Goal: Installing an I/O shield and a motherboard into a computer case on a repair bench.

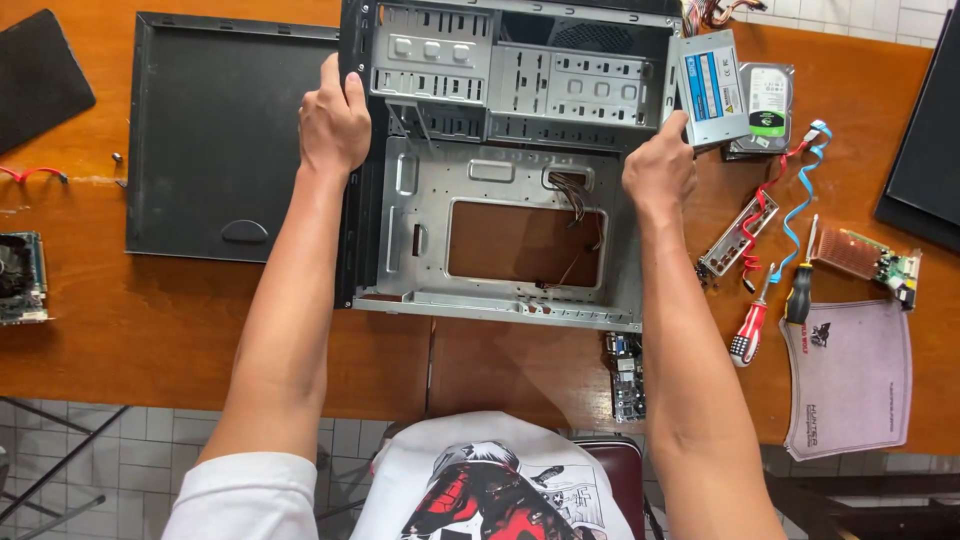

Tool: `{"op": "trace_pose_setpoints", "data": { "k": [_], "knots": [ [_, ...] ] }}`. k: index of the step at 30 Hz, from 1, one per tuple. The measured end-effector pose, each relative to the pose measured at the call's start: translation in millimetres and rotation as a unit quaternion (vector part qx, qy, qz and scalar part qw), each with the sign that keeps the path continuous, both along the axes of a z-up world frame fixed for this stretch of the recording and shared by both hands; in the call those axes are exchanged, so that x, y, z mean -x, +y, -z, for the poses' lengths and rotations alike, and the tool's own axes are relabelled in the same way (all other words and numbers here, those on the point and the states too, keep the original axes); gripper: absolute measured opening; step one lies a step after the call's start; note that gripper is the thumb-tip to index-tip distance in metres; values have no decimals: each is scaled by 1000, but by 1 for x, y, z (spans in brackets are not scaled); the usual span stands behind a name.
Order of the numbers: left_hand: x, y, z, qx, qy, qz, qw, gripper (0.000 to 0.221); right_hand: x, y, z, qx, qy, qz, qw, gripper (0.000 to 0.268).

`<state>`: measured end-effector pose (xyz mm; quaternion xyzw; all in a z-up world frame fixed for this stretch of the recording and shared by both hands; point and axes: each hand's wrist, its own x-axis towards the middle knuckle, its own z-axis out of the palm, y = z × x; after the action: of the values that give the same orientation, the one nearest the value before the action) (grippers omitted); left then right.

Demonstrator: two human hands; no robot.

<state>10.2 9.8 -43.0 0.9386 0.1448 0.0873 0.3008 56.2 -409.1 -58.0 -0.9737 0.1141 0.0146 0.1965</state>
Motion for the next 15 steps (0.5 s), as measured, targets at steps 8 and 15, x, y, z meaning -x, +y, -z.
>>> {"op": "trace_pose_setpoints", "data": {
  "k": [8, 15],
  "knots": [
    [-1, -3, -5, -11, 6, -13, 1000, 54, 3, 11, -21, -7, 40, 22, 999, 36],
    [0, -3, -2, -22, 19, -13, 999, 54, 0, 3, -3, 4, 25, 7, 1000, 34]
  ]
}}
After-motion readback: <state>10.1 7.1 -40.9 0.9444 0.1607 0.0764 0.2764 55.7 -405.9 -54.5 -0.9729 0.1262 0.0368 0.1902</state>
